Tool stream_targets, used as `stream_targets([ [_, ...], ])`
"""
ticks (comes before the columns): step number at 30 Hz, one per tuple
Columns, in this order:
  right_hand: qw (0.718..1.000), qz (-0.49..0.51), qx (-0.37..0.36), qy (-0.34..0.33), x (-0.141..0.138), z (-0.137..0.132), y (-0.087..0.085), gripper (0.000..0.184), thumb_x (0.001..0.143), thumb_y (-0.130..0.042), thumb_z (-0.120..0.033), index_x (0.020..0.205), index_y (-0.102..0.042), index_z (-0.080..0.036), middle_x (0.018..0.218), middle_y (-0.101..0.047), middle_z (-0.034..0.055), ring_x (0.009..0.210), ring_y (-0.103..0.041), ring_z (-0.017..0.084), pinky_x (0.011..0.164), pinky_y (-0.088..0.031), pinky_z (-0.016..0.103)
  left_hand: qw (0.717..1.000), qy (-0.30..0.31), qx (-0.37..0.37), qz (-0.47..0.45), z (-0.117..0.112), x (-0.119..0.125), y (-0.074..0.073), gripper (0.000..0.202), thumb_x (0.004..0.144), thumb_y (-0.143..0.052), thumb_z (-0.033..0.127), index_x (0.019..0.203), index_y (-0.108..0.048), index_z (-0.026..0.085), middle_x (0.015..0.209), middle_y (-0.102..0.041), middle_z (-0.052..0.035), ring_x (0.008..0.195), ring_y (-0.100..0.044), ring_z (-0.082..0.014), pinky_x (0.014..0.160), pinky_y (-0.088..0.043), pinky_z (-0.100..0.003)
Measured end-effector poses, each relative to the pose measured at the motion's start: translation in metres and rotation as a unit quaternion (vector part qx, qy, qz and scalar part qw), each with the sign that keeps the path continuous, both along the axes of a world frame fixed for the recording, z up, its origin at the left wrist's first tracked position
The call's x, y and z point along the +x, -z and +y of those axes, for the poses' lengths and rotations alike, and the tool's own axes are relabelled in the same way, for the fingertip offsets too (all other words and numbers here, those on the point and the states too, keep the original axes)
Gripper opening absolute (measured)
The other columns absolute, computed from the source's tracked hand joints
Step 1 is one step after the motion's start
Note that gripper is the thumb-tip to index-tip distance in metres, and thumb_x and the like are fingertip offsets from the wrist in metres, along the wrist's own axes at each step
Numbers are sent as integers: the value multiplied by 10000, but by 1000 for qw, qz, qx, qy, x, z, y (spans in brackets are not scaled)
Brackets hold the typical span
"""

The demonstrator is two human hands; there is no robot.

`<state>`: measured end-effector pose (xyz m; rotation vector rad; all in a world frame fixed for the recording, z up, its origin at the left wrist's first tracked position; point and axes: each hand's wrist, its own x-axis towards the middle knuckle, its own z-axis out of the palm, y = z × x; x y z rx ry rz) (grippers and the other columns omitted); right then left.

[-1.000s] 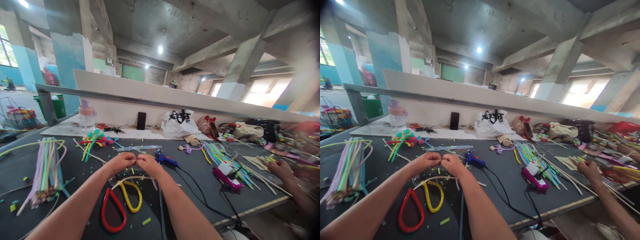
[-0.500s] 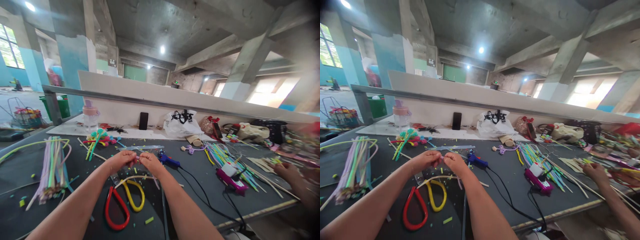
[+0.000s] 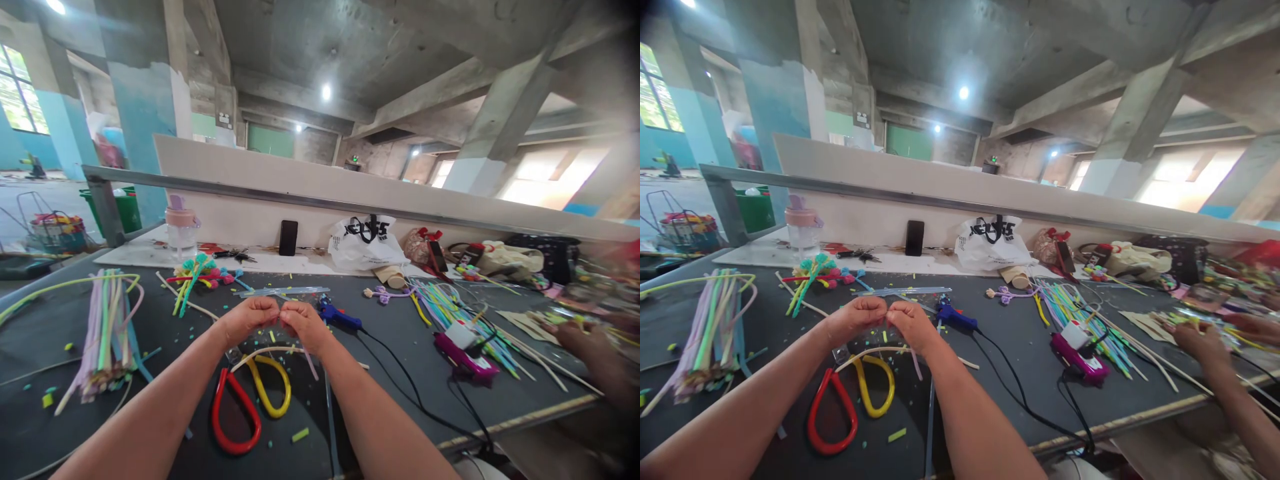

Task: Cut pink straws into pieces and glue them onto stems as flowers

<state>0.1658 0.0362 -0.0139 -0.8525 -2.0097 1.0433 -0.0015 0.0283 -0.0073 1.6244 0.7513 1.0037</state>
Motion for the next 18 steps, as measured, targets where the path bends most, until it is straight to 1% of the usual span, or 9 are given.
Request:
stream_targets([
  [3,1000,2,-2,10,-2,3,3,203,804,-368,-283,638,-441,-191,464,-280,-77,428,-263,80,444,-235,203,1000,-14,9,6,2,0,0,328,732,-538,434,559,-512,156,514,-388,45,508,-328,-91,509,-256,-233],
  [7,999,-18,23,26,-3,6,1,208,783,-433,-282,612,-486,-176,483,-342,-63,491,-317,87,489,-258,202,999,-39,12,33,5,-3,1,306,740,-533,393,545,-516,158,502,-402,48,494,-335,-91,504,-245,-234],
  [12,997,-43,54,35,-4,8,3,224,771,-466,-310,619,-533,-158,541,-399,-49,548,-356,92,528,-279,204,996,-68,10,53,7,-4,3,296,736,-521,363,518,-495,165,473,-390,55,472,-321,-91,480,-218,-237],
  [15,995,-57,70,37,-6,7,5,219,765,-475,-288,599,-532,-157,532,-393,-52,536,-350,89,521,-267,205,996,-68,4,58,8,-3,4,337,734,-529,397,494,-452,173,456,-374,59,454,-298,-86,468,-199,-241],
  [18,994,-64,82,35,-8,5,5,209,760,-464,-240,580,-529,-157,509,-390,-56,531,-357,88,520,-256,208,997,-53,-8,59,8,-4,5,346,715,-556,433,512,-457,171,440,-353,69,439,-274,-78,459,-179,-237],
])
